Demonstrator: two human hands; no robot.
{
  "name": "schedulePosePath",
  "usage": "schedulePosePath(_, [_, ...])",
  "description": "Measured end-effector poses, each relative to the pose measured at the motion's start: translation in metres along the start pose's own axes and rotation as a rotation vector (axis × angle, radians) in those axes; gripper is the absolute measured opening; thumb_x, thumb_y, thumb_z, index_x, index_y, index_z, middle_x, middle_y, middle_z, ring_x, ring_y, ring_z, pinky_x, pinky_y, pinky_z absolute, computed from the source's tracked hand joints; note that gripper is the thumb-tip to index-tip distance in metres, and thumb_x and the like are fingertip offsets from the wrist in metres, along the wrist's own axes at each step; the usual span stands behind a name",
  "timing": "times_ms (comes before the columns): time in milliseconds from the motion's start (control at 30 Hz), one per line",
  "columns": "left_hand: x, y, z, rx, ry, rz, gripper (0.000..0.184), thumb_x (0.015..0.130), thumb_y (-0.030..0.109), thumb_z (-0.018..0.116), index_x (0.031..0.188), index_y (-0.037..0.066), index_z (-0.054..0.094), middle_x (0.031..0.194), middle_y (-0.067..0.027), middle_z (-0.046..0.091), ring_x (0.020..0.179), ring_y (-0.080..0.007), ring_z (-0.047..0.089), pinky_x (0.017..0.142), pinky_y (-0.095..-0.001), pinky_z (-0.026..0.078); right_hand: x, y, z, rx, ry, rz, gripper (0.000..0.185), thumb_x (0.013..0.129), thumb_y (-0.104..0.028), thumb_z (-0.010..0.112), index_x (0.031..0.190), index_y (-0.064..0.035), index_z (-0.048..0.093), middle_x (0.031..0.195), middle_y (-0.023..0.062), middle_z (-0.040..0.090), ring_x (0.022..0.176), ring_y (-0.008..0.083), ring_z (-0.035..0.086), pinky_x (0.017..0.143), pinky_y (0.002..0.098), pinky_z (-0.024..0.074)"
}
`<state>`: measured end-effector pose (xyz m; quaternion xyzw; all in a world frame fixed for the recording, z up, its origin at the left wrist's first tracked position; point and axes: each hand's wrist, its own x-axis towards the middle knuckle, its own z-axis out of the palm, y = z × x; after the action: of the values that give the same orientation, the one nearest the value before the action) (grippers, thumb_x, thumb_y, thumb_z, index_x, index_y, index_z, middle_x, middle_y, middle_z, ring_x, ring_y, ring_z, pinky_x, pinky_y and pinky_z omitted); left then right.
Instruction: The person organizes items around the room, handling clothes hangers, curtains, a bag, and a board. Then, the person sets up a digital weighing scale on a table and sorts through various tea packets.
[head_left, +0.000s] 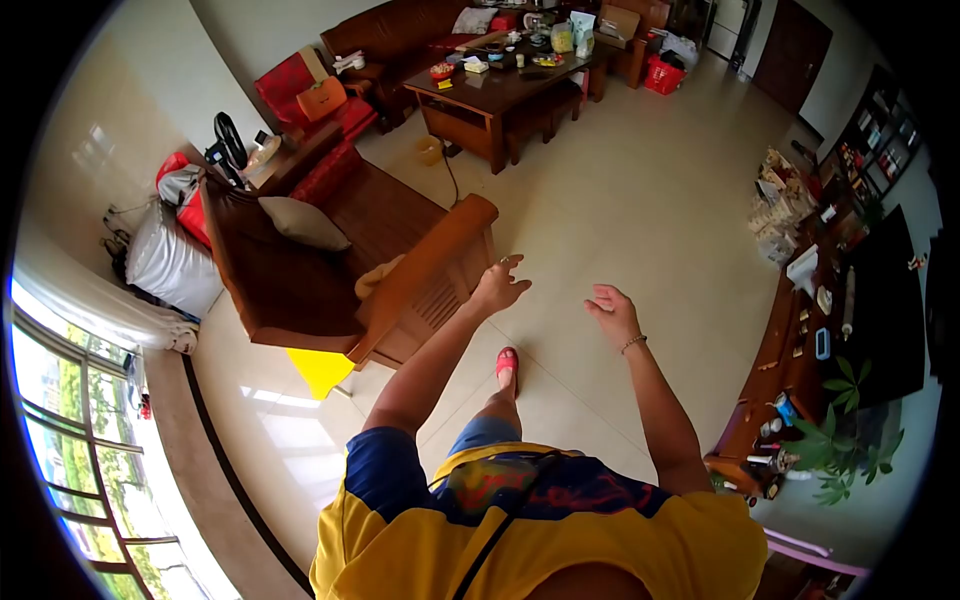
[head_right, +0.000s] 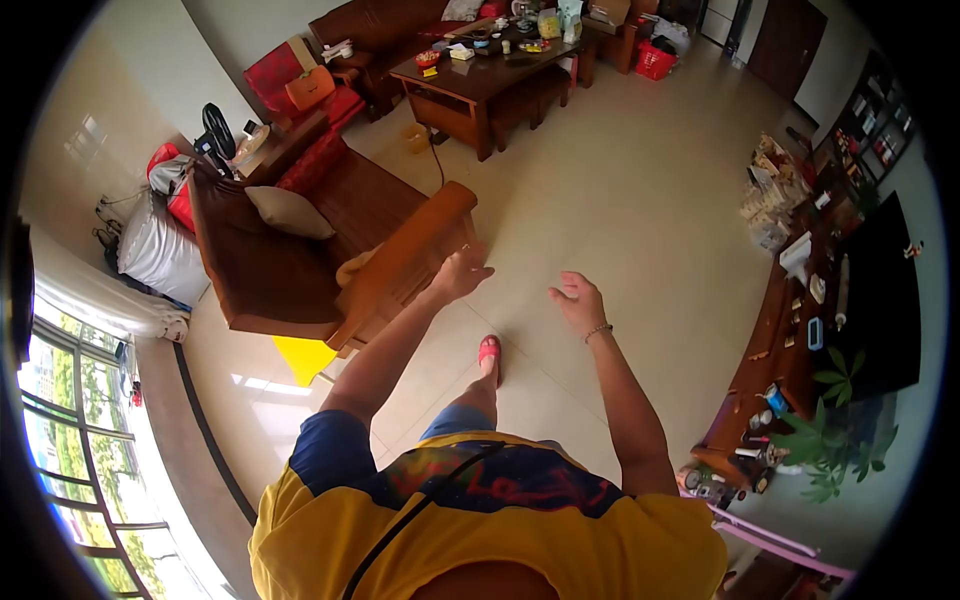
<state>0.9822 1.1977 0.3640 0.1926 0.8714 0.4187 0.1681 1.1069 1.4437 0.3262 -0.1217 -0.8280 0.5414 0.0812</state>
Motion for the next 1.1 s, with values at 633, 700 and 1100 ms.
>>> schedulePosePath(633, [0.594,0.147,0.048,0.464,0.043,0.599,0.058,0.094,0.043,0.048,0.141,0.010,0.037,0.146,-0.0124,0.037,0.138,-0.0355,0.027,0.109,-0.0487,0.027,0.428,0.051,-0.208,-0.611,0.327,0.065,0.061,0.092,-0.041,0.053,0.134,0.0024,0.043,0.143,0.0219,0.037,0.137,0.0342,0.029,0.110,0.0413,0.0291])
schedulePosePath(700, [0.645,0.168,0.071,0.466,0.030,0.641,0.059,0.094,0.043,0.048,0.141,0.010,0.037,0.146,-0.0129,0.036,0.137,-0.0362,0.027,0.109,-0.0497,0.026,0.471,0.067,-0.247,-0.611,0.350,0.066,0.061,0.093,-0.042,0.051,0.134,0.0028,0.042,0.144,0.0221,0.036,0.137,0.0342,0.028,0.111,0.0413,0.0285])
schedulePosePath(1100, [0.926,0.297,0.151,0.457,0.026,0.593,0.062,0.093,0.043,0.050,0.143,0.010,0.034,0.148,-0.0142,0.032,0.138,-0.0394,0.024,0.107,-0.0560,0.027,0.786,0.108,-0.418,-0.554,0.386,-0.010,0.061,0.094,-0.042,0.048,0.135,0.0034,0.040,0.145,0.0207,0.035,0.138,0.0337,0.026,0.112,0.0413,0.0262])
